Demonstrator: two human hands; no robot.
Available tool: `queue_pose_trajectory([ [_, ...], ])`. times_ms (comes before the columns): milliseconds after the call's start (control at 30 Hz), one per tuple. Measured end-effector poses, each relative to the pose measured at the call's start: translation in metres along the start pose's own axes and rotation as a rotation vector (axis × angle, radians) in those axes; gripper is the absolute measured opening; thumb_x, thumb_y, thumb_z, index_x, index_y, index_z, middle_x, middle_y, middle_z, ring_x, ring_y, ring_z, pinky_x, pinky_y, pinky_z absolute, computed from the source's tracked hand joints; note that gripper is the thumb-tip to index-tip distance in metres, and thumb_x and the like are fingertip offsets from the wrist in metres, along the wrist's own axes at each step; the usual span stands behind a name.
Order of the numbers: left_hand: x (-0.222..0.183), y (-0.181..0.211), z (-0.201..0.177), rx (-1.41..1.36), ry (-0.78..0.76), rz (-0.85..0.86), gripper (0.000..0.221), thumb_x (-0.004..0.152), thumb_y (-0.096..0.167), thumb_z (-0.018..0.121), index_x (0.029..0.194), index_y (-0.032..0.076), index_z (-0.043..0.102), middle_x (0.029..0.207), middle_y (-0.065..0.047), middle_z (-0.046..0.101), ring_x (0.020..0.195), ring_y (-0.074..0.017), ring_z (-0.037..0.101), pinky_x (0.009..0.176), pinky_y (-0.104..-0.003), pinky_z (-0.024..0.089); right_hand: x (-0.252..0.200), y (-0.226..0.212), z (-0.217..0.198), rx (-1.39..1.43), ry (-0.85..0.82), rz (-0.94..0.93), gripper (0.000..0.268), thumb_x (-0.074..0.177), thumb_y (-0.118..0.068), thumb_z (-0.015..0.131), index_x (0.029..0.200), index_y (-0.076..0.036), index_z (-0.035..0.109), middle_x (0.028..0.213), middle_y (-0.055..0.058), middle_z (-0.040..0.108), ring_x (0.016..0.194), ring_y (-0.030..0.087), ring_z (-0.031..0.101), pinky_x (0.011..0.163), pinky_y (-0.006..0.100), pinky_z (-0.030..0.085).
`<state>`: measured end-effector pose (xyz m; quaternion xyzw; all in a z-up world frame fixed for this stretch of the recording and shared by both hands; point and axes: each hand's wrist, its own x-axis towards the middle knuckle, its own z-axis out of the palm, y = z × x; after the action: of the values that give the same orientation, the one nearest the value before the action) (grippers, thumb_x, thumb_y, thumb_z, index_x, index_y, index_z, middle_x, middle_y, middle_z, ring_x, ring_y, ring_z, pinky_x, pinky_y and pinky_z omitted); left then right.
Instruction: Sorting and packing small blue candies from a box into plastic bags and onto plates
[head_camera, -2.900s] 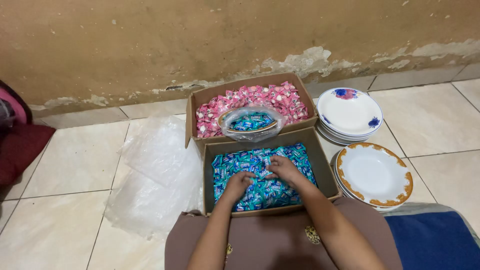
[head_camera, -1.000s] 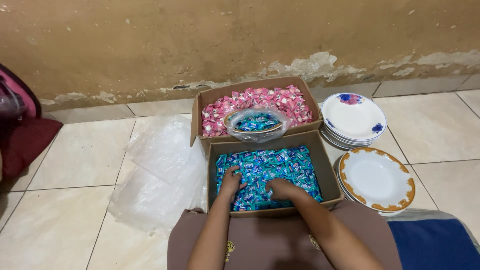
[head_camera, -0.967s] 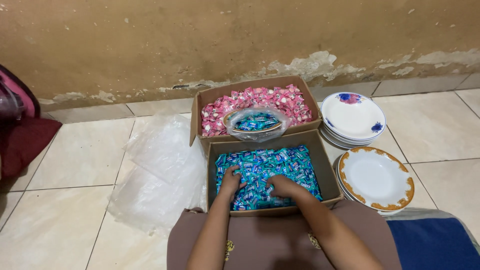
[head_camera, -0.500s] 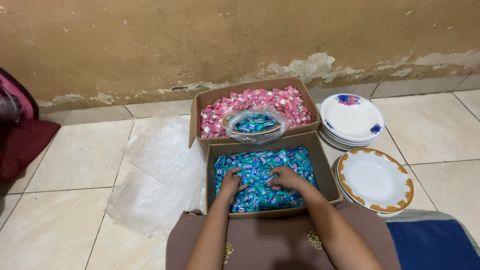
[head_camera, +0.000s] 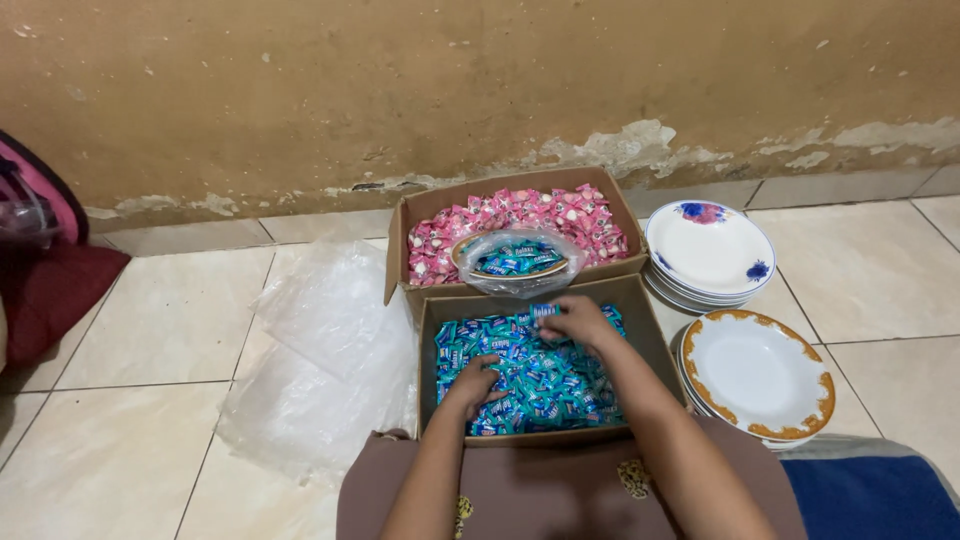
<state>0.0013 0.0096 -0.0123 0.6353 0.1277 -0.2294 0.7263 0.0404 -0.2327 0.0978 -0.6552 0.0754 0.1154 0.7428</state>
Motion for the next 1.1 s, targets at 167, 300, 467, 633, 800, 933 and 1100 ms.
queue_pose_trajectory([
  [167, -0.004, 0.003, 0.0, 0.055, -0.007, 0.006, 0.055, 0.091, -0.001, 0.056, 0.145, -0.002, 0.047, 0.105, -0.014, 0.041, 0.102, -0.0281, 0.059, 0.091, -0.054, 0.063, 0.007, -0.072, 0.02, 0.179, 0.078, -0.196, 0.073, 0.083, -0.004, 0.083, 0.143, 0.009, 0.044, 0.115, 0.028, 0.058, 0.096, 0.039, 0.072, 0.085, 0.046, 0.064],
  [300, 0.003, -0.002, -0.002, 0.102, -0.003, 0.006, 0.053, 0.091, 0.0, 0.058, 0.143, 0.0, 0.051, 0.104, -0.013, 0.045, 0.1, -0.0264, 0.062, 0.088, -0.051, 0.066, -0.007, -0.077, 0.011, -0.44, 0.338, -0.235, 0.059, 0.081, -0.043, 0.084, 0.136, -0.028, 0.066, 0.102, 0.002, 0.078, 0.099, 0.019, 0.074, 0.082, 0.035, 0.061],
  [467, -0.008, 0.018, 0.006, 0.052, 0.006, 0.05, 0.055, 0.09, -0.007, 0.049, 0.145, -0.004, 0.049, 0.107, -0.016, 0.04, 0.104, -0.0333, 0.06, 0.09, -0.055, 0.064, -0.047, 0.012, -0.026, -0.874, 0.073, -0.046, 0.051, 0.081, -0.042, 0.078, 0.125, -0.016, 0.074, 0.112, 0.014, 0.076, 0.108, 0.031, 0.071, 0.093, 0.045, 0.057],
  [633, -0.025, 0.034, 0.009, 0.01, 0.026, 0.071, 0.048, 0.095, -0.005, 0.04, 0.141, -0.003, 0.055, 0.12, -0.026, 0.041, 0.112, -0.0375, 0.059, 0.089, -0.058, 0.063, -0.024, 0.107, -0.029, -1.468, -0.441, 0.198, 0.063, 0.074, -0.054, 0.077, 0.123, -0.015, 0.073, 0.118, 0.012, 0.075, 0.114, 0.034, 0.069, 0.097, 0.047, 0.057],
  [800, -0.026, 0.027, -0.002, -0.059, 0.085, 0.14, 0.048, 0.096, -0.005, 0.043, 0.143, 0.002, 0.054, 0.109, -0.018, 0.048, 0.098, -0.0262, 0.058, 0.083, -0.059, 0.065, -0.076, 0.031, 0.038, -1.326, -0.696, 0.012, 0.054, 0.085, -0.021, 0.069, 0.134, 0.0, 0.064, 0.113, 0.033, 0.07, 0.109, 0.049, 0.067, 0.093, 0.054, 0.056],
  [933, -0.02, 0.023, -0.003, -0.017, 0.101, 0.149, 0.048, 0.095, -0.005, 0.047, 0.142, 0.003, 0.054, 0.102, -0.013, 0.049, 0.091, -0.0209, 0.057, 0.082, -0.055, 0.067, -0.034, 0.07, 0.002, -0.947, -0.616, 0.191, 0.058, 0.086, -0.021, 0.076, 0.135, 0.004, 0.059, 0.067, 0.022, 0.072, 0.059, 0.026, 0.074, 0.055, 0.034, 0.063],
  [1100, -0.003, 0.013, -0.004, 0.021, 0.099, 0.164, 0.048, 0.095, -0.005, 0.051, 0.142, 0.002, 0.053, 0.1, -0.013, 0.052, 0.09, -0.0213, 0.059, 0.08, -0.055, 0.068, -0.04, 0.044, -0.025, -0.581, -0.2, 0.225, 0.052, 0.084, -0.003, 0.078, 0.131, 0.009, 0.06, 0.098, 0.03, 0.068, 0.065, 0.031, 0.077, 0.053, 0.037, 0.067],
])
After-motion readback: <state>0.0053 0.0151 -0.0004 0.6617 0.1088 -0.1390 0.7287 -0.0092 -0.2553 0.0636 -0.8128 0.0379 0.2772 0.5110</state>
